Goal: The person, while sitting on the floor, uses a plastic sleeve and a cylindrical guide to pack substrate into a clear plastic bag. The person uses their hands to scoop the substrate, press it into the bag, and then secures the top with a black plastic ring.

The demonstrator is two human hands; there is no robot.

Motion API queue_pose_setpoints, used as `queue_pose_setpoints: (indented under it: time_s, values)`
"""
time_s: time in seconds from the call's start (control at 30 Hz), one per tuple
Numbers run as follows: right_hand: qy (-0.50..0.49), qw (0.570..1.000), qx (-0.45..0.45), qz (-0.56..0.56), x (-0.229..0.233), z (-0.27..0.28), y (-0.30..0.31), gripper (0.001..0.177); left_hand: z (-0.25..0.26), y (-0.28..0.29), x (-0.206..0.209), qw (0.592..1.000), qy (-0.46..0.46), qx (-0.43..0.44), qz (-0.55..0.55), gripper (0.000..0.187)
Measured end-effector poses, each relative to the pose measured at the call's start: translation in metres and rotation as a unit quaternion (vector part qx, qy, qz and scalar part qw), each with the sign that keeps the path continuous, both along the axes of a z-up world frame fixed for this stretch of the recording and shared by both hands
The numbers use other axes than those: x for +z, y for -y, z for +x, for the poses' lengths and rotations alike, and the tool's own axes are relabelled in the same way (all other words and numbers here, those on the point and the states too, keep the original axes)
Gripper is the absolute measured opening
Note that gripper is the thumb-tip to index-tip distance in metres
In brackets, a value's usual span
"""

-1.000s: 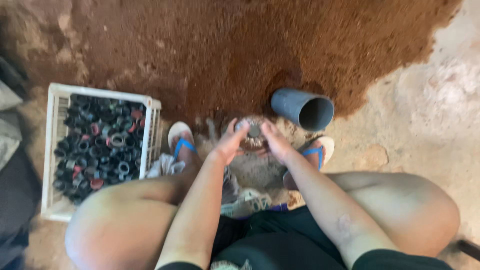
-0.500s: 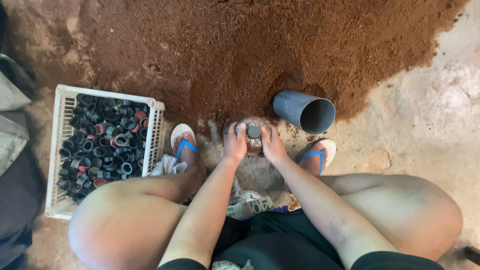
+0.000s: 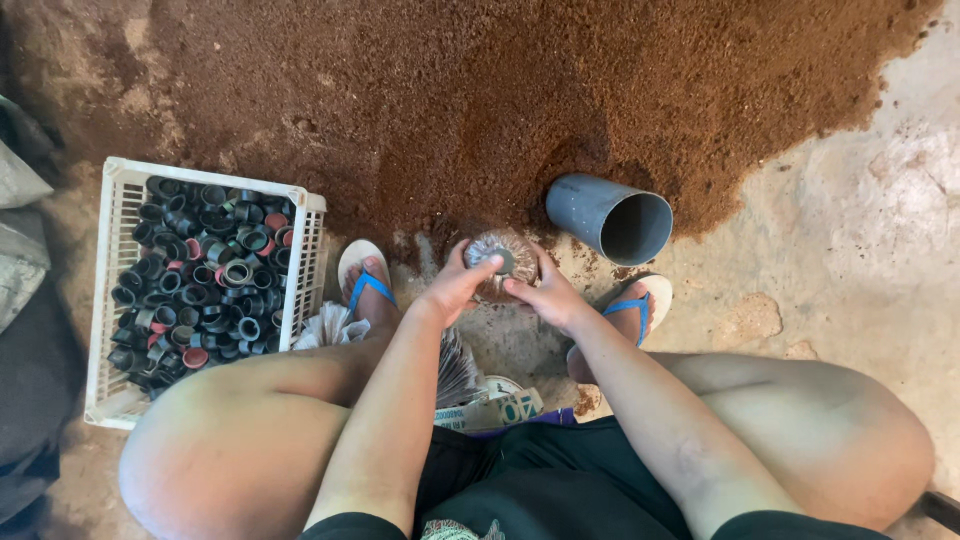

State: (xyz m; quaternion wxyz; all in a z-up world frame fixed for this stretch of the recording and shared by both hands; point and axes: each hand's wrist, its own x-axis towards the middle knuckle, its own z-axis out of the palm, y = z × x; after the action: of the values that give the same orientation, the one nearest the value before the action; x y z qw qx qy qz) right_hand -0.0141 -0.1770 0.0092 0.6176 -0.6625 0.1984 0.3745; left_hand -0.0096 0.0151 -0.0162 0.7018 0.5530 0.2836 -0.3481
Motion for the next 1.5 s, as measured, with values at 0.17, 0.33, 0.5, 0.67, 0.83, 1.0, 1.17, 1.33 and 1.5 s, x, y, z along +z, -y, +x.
queue_pose_setpoints:
  time_s: [0.17,0.33,0.5,0.67,0.83,1.0,1.17,1.33,1.5]
  values:
    - [-0.063,0.993,-0.058,0.078,-0.030,0.008,0.009,0.116,0.004,0.003,-0.008,0.999,-0.035,0.013,-0.014,0.133]
    - [-0.065,0.993,-0.079,0.065,-0.035,0.009,0.003,0.109,0.012,0.009,0.008,0.993,-0.084,0.053,-0.064,0.141]
    - [-0.052,0.993,-0.080,0.066,-0.022,0.009,-0.002,0.099,0.010,0.012,0.015,0.995,-0.062,0.071,-0.042,0.132]
    - [-0.068,0.994,-0.068,0.043,-0.011,0.015,0.002,0.097,0.011,0.016,0.016,0.995,-0.068,0.069,-0.022,0.130]
    - [-0.092,0.991,-0.075,0.062,0.020,0.022,-0.004,0.098,0.017,0.005,0.045,0.994,-0.090,0.022,-0.052,0.135]
    - [-0.156,0.979,-0.114,0.063,0.047,0.035,-0.028,0.110,0.021,0.024,0.086,0.975,-0.124,0.150,-0.104,0.106]
    - [-0.087,0.983,-0.160,0.005,0.024,0.030,-0.014,0.080,0.006,0.005,-0.004,0.970,-0.143,0.182,-0.074,0.084]
    - [0.004,0.991,-0.113,-0.069,0.043,0.008,-0.018,0.070,-0.016,0.003,-0.021,0.977,-0.121,0.166,-0.048,0.064]
    - [0.068,0.968,0.102,-0.218,0.058,-0.014,-0.029,0.068,-0.035,-0.004,0.021,0.969,-0.178,0.069,-0.157,0.090]
